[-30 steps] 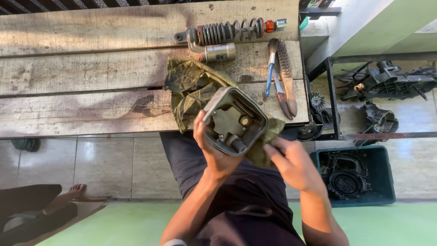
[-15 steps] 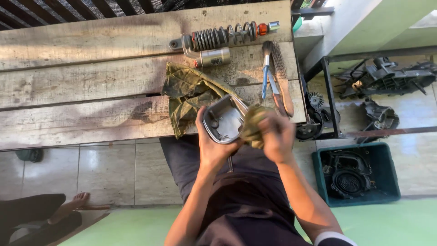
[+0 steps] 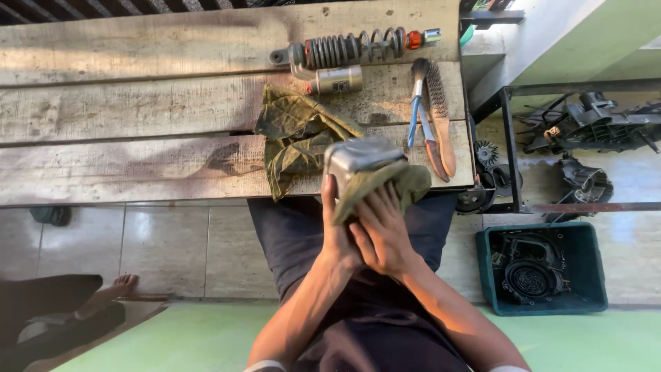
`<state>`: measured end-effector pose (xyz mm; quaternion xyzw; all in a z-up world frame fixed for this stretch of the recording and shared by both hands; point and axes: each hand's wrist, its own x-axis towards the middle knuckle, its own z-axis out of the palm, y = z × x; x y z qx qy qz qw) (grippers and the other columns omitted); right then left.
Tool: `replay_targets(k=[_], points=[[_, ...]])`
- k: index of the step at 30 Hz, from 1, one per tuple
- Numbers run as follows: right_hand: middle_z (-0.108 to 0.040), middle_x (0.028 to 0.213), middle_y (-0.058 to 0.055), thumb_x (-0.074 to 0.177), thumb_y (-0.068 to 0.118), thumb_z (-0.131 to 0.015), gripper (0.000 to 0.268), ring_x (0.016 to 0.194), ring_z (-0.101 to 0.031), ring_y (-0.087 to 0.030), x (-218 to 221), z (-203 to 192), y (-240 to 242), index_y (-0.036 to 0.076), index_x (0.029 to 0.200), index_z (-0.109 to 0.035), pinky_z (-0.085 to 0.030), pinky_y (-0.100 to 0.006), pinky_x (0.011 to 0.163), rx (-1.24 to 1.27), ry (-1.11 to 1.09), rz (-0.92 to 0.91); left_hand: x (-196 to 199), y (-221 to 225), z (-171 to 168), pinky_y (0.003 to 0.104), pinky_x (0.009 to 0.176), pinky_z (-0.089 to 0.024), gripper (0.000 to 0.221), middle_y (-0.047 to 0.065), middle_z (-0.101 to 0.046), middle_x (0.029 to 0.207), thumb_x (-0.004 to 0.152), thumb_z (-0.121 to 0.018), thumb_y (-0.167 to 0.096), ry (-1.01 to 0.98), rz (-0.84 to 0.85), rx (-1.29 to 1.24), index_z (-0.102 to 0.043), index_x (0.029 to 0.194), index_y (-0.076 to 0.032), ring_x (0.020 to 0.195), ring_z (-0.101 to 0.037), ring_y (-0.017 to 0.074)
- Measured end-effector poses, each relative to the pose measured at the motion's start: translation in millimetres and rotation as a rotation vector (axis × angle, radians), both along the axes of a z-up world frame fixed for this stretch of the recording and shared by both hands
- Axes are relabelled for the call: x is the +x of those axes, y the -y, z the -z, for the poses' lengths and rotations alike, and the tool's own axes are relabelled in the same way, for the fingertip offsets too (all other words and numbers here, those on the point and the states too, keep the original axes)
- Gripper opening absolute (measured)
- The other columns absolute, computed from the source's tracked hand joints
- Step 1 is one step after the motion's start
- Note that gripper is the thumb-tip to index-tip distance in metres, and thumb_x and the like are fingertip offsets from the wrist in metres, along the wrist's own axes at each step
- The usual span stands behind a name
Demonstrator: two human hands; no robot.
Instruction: The person cleans a motorcycle shock absorber using a cloth, a brush, and a screwdriver.
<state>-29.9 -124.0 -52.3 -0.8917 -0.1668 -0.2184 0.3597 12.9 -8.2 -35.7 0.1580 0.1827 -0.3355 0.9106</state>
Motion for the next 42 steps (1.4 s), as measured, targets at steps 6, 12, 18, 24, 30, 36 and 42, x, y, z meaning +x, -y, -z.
replay_targets(k=[6,12,18,24,30,36,42], points=[[-0.053,0.137,-0.03,0.092,0.032,-0.062,0.046,0.135,-0.046,-0.053,16,-17,18,0.003,0.128,-0.06,-0.027,-0.061,0.121,-0.056,0.084,0.008,8,-4,10,0.044,0.106,-0.045,0.085,0.006,-0.062,0.138,0.089,-0.05,-0.08,-0.054,-0.018,-0.012,-0.056,0.145,-0.015,0.123,-0.059,0.0269],[-0.061,0.135,-0.015,0.105,0.03,-0.06,0.048,0.127,-0.055,-0.025,57,-2,42,0.0,0.142,-0.053,-0.041,-0.039,0.114,1.011,-0.322,-0.019,4,-2,52,0.045,0.103,-0.045,0.099,0.02,-0.059,0.14,0.096,-0.045,-0.087,0.187,0.117,-0.49,-0.051,0.153,-0.006,0.121,-0.056,0.0356],[-0.067,0.116,-0.004,0.106,0.036,-0.061,0.041,0.105,-0.061,-0.014,63,8,59,0.002,0.13,-0.064,-0.05,-0.031,0.092,1.138,-0.331,-0.028,30,-20,67,0.047,0.115,-0.044,0.094,0.016,-0.054,0.15,0.088,-0.044,-0.077,0.294,0.096,0.398,-0.042,0.154,-0.009,0.135,-0.055,0.0279],[-0.069,0.077,-0.004,0.105,0.038,-0.056,0.037,0.069,-0.06,-0.016,72,-51,66,0.005,0.108,-0.073,-0.046,-0.033,0.065,0.402,-0.599,0.065,25,-32,-24,0.04,0.104,-0.053,0.092,0.018,-0.066,0.132,0.079,-0.086,-0.051,1.152,0.047,0.907,-0.051,0.145,0.002,0.12,-0.064,0.0275],[-0.075,0.101,-0.002,0.104,0.037,-0.059,0.04,0.089,-0.068,-0.012,90,-31,67,0.001,0.113,-0.072,-0.054,-0.027,0.083,0.92,-0.472,0.137,20,-7,-9,0.031,0.081,-0.059,0.089,0.009,-0.069,0.096,0.049,-0.099,-0.051,1.091,-0.055,1.527,-0.057,0.108,0.001,0.086,-0.067,0.0165],[-0.066,0.128,-0.009,0.11,0.038,-0.043,0.044,0.116,-0.061,-0.017,62,50,21,0.006,0.134,-0.062,-0.047,-0.032,0.101,1.051,-0.431,0.425,34,8,31,0.03,0.088,-0.054,0.078,0.009,-0.066,0.112,0.075,-0.092,-0.046,0.706,-0.468,0.806,-0.051,0.125,-0.001,0.101,-0.064,0.0166],[-0.064,0.137,-0.006,0.108,0.041,-0.034,0.051,0.123,-0.062,-0.021,57,12,-1,0.007,0.139,-0.056,-0.047,-0.036,0.108,2.074,-0.657,-0.041,41,26,29,0.031,0.099,-0.049,0.073,0.008,-0.056,0.118,0.08,-0.092,-0.03,0.854,-0.616,0.971,-0.044,0.127,-0.003,0.11,-0.057,0.017]])
